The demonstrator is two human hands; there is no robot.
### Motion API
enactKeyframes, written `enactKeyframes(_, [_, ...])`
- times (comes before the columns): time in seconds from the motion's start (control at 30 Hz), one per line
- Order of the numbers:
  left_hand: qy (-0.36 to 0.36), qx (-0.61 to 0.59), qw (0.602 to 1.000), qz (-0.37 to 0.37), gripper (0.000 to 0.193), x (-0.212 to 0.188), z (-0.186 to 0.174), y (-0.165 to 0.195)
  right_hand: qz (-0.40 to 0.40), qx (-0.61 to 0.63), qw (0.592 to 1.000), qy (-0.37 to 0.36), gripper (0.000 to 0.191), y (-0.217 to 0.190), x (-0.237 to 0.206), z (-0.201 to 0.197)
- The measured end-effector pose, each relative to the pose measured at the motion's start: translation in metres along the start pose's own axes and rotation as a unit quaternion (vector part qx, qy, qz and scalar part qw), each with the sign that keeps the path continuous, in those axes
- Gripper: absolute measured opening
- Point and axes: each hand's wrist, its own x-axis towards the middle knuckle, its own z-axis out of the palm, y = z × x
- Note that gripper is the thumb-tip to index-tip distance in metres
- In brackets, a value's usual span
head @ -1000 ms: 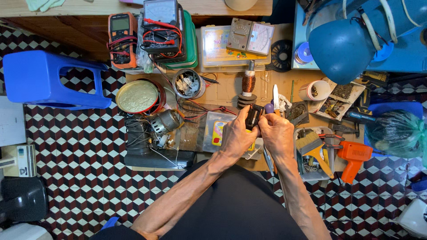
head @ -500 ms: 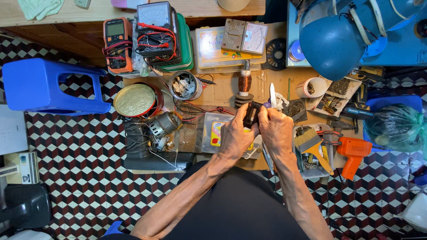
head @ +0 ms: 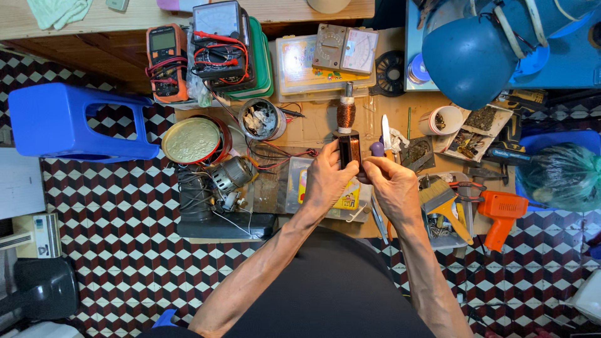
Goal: The person uses a utility knife to scrape and clean the surface of a square analog meter movement. They then handle a small copper-wound coil, inspecting it and comparing it to the meter movement.
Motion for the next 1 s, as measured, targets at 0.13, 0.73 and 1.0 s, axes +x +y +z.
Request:
enactKeyframes(0.13, [0.0, -0.022, 1.0, 0.007, 0.06, 0.0, 0.002, 0.006, -0.021, -0.022, 1.0, 0.006, 0.019, -0.004, -0.004, 0.003])
enactKeyframes(0.73, [0.002, 0.156, 0.987, 0.047, 0.061, -0.009, -0.002, 0.011, 0.005, -0.14, 0.99, -0.005, 0.02, -0.012, 0.003, 0.008])
enactKeyframes(1.0, [-0.003, 0.224, 0.973, 0.048, 0.061, -0.006, -0.004, 0.012, 0.014, -0.133, 0.991, -0.014, 0.02, -0.012, 0.003, 0.007])
